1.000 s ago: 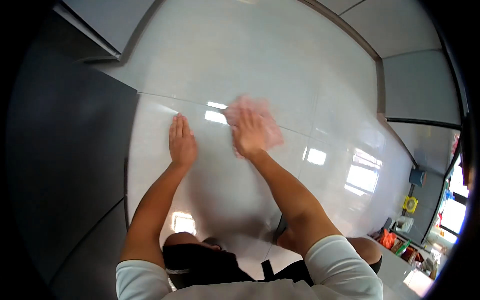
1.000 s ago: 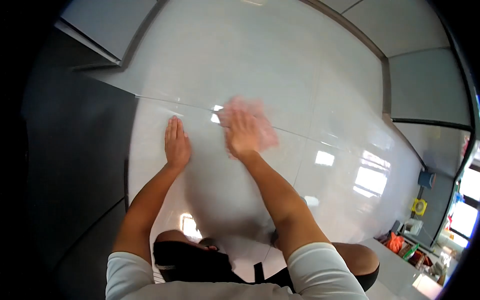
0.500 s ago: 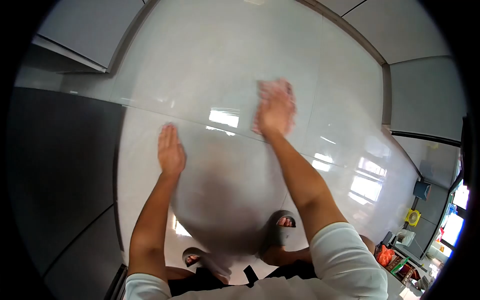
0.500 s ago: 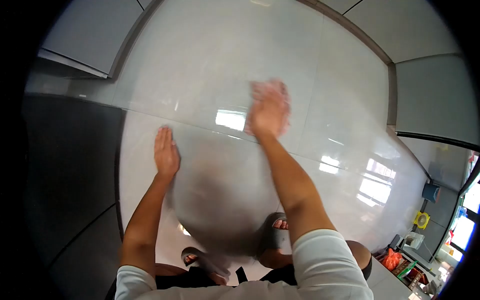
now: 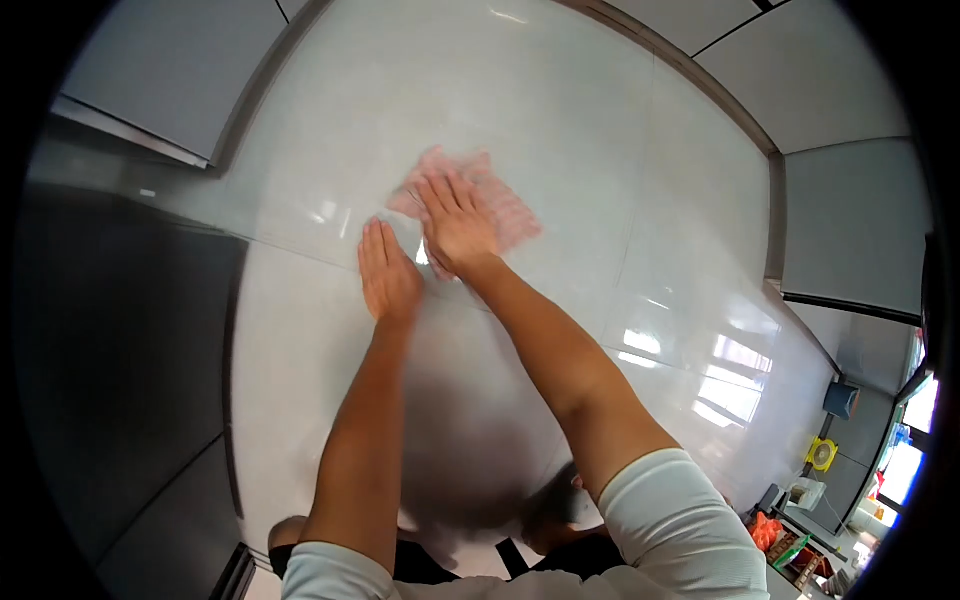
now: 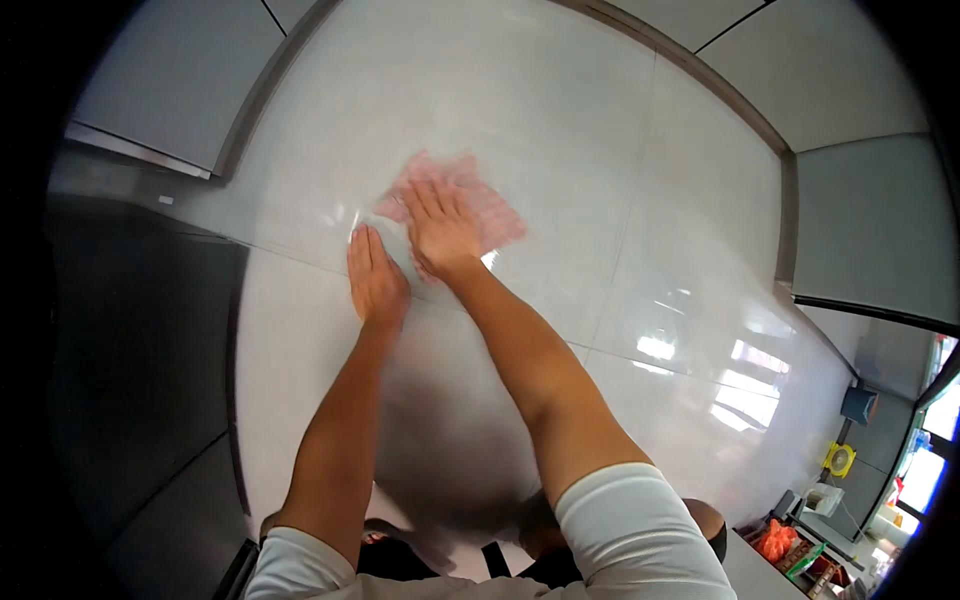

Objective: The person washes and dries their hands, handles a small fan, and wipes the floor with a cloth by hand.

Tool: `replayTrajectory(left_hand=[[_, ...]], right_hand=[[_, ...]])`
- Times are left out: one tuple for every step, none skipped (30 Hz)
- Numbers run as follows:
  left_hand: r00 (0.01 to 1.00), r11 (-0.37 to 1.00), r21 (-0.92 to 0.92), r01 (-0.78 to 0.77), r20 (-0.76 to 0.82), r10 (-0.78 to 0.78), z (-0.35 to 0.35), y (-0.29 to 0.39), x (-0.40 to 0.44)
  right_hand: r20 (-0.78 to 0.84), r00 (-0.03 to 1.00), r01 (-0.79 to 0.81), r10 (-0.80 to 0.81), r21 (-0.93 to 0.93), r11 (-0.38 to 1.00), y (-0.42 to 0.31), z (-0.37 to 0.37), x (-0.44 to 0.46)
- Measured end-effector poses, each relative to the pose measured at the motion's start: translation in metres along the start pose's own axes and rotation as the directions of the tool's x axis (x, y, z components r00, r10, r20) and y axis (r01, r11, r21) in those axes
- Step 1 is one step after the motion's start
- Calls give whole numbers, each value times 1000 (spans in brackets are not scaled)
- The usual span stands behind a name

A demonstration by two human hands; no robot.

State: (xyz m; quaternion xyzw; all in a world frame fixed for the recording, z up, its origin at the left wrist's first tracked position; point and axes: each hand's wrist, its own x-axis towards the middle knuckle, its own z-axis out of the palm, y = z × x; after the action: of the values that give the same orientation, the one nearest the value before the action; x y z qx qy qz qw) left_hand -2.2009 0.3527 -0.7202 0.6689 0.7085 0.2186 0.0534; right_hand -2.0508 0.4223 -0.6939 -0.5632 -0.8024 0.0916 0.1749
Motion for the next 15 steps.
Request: replayTrajectory(left_hand=[[1000, 1000, 8, -4, -1, 4, -1, -2, 3], [1000, 1000, 13, 6, 20, -6, -2, 0, 3], [999, 1000, 16, 16, 42, -17, -3, 2, 2], [999, 1000, 18, 15, 45, -16, -3, 3, 3], [999, 999, 33, 13, 52, -14, -4, 4, 2], [998, 999, 48, 7, 59, -10, -3, 3, 2], [998, 999, 49, 2, 59, -5, -3, 4, 3], [999, 998, 56, -2, 41, 0, -4, 5, 4], [1000, 998, 61, -6, 30, 5, -5, 6, 2], [999, 998, 54, -11, 33, 9, -4, 7, 1], [1000, 998, 60, -16, 26, 15, -3, 7, 1], [1000, 998, 66, -20, 14, 19, -2, 6, 1], [1000, 998, 60, -23, 5, 23, -3, 6, 4], [1000, 996, 82, -24, 11, 23, -2, 5, 5], [999, 994, 103, -29, 28, 27, 0, 3, 0]], right_hand=[[-13, 999, 46, -45, 27, 999, -4, 7, 26], [-13, 999, 42, -42, 35, 999, -8, 14, 51], [-24, 997, 79, -78, 37, 996, -11, 19, 73], [-37, 993, 118, -116, 35, 992, -9, 22, 91], [-36, 993, 117, -116, 35, 993, -7, 22, 105], [-3, 998, -64, 65, 51, 997, -3, 22, 117], [31, 969, -245, 244, 62, 967, 1, 21, 123], [26, 968, -249, 248, 64, 966, 9, 16, 120], [-87, 920, -390, 382, -97, 916, 26, 18, 107], [-221, 849, -525, 480, -241, 816, 47, 16, 92], [-194, 828, -558, 526, -201, 805, 73, 6, 70], [-167, 807, -589, 566, -161, 792, 103, -8, 42], [-225, 800, -598, 557, -216, 772, 131, -19, 8], [-280, 789, -611, 547, -268, 745, 154, -33, -29], [-199, 710, -704, 676, -177, 687, 168, -55, -66]])
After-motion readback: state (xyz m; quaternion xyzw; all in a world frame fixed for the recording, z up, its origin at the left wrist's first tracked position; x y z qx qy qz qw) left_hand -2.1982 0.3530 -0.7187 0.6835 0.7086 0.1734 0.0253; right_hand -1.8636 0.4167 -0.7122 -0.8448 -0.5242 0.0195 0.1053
